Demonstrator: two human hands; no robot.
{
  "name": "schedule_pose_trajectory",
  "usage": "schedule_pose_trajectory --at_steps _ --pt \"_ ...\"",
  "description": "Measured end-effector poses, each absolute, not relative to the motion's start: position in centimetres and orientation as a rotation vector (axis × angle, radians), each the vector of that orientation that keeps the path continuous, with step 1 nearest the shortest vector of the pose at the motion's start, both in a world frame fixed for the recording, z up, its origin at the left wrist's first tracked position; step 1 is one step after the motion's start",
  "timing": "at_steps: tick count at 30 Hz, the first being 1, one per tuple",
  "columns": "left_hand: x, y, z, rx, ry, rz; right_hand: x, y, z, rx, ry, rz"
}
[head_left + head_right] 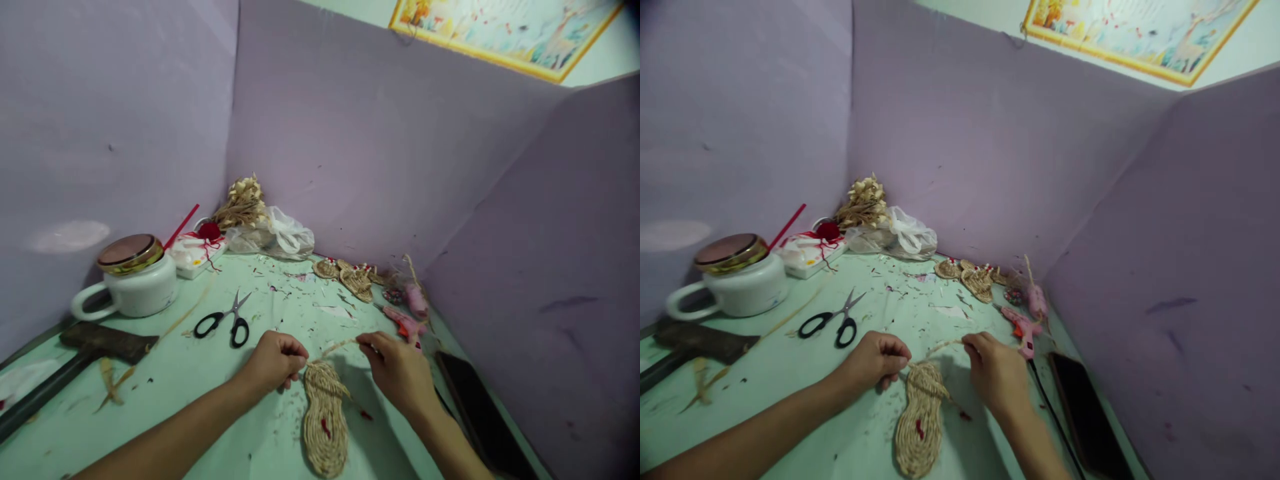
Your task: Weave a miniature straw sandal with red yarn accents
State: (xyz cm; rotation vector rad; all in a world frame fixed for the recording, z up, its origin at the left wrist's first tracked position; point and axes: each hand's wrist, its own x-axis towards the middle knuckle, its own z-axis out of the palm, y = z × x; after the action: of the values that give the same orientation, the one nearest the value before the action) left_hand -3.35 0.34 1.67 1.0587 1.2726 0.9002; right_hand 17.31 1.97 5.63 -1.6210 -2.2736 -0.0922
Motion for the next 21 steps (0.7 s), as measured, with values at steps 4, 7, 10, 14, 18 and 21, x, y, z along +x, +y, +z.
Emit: schedule_pose_trajectory --at_steps 4,7,10,14,18,21 --pt "-3.4 0.4 1.5 1.057 1.266 0.911 16.5 5.7 8.0 -1.569 -2.24 -0.274" --pt "-3.5 0.5 1.4 1.059 1.257 0.904 14.6 9.5 9.6 -1.539 -2.201 -0.281" --pt "-3.5 0.5 1.5 1.06 1.26 0.887 12.4 12.4 10.0 -1.493 -2.207 -0.224" --pt "-3.5 0.5 1.7 1.06 1.264 0.876 10.9 11.6 9.2 -1.418 -2.281 -0.087" --pt "-3.4 0.5 1.7 1.054 1.257 0.886 12.7 5.6 7.8 -1.442 -2.361 0.182" --pt "-3.3 0.5 1.6 1.049 1.281 0.891 15.4 1.5 6.3 -1.579 -2.293 0.54"
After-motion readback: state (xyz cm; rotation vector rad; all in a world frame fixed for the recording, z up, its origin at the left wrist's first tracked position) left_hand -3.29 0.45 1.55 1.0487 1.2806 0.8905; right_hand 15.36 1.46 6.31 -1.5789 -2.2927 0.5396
